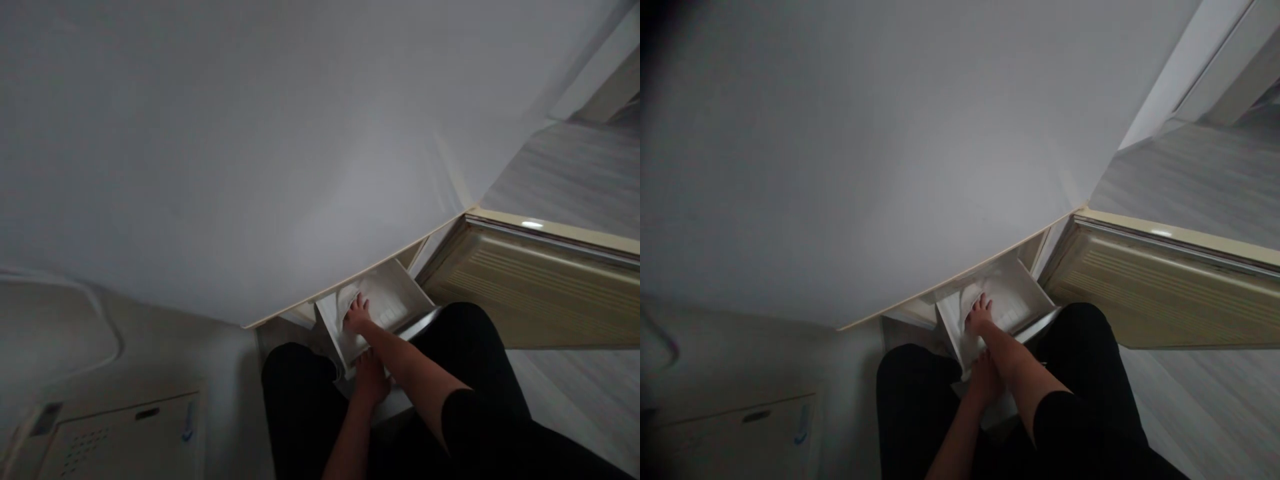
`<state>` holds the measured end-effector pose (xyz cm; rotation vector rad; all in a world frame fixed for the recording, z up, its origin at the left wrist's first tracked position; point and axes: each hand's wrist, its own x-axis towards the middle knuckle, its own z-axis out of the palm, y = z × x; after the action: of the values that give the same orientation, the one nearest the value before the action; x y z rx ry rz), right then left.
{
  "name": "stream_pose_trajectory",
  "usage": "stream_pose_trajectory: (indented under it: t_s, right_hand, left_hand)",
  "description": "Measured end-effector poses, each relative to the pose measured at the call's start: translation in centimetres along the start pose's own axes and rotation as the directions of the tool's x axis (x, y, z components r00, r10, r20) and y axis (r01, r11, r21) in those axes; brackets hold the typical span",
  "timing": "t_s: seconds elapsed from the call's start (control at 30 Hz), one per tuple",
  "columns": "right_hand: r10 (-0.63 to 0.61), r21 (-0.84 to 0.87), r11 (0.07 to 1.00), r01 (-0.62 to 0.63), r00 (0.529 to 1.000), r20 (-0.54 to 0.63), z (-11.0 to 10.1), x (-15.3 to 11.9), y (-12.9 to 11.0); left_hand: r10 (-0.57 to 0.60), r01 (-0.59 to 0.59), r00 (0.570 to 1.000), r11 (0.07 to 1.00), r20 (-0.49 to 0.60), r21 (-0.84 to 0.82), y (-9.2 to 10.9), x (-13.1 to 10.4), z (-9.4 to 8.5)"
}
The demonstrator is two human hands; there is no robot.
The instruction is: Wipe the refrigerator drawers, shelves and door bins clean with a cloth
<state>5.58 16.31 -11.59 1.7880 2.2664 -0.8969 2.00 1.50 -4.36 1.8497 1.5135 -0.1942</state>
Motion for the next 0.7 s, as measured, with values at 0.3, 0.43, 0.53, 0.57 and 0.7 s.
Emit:
stream_pose_trajectory:
  t_s: [0.3,0.43,0.53,0.57,0.7]
  right_hand:
    - [-0.117,-0.117,0.985,0.127,0.989,0.091,-2.0,4.7,2.3]
    - [0.147,-0.084,0.986,-0.144,0.988,0.036,-5.3,4.6,8.6]
    - [0.279,-0.062,0.958,-0.278,0.960,0.009,-6.2,2.7,12.2]
    - [0.285,-0.066,0.956,-0.285,0.958,-0.002,-6.1,1.9,12.9]
    - [0.314,-0.082,0.946,-0.313,0.949,-0.005,-4.4,-0.4,12.8]
  left_hand:
    - [-0.027,0.026,0.999,1.000,0.024,0.012,-0.1,0.8,-0.4]
    - [-0.079,0.078,0.997,0.997,0.014,0.028,0.2,1.1,-0.4]
    - [-0.116,0.116,0.993,0.993,0.002,0.032,0.4,1.5,-0.4]
    - [-0.119,0.119,0.993,0.992,-0.006,0.031,0.5,1.7,-0.4]
    - [-0.133,0.134,0.990,0.991,-0.045,0.024,0.8,2.3,-0.3]
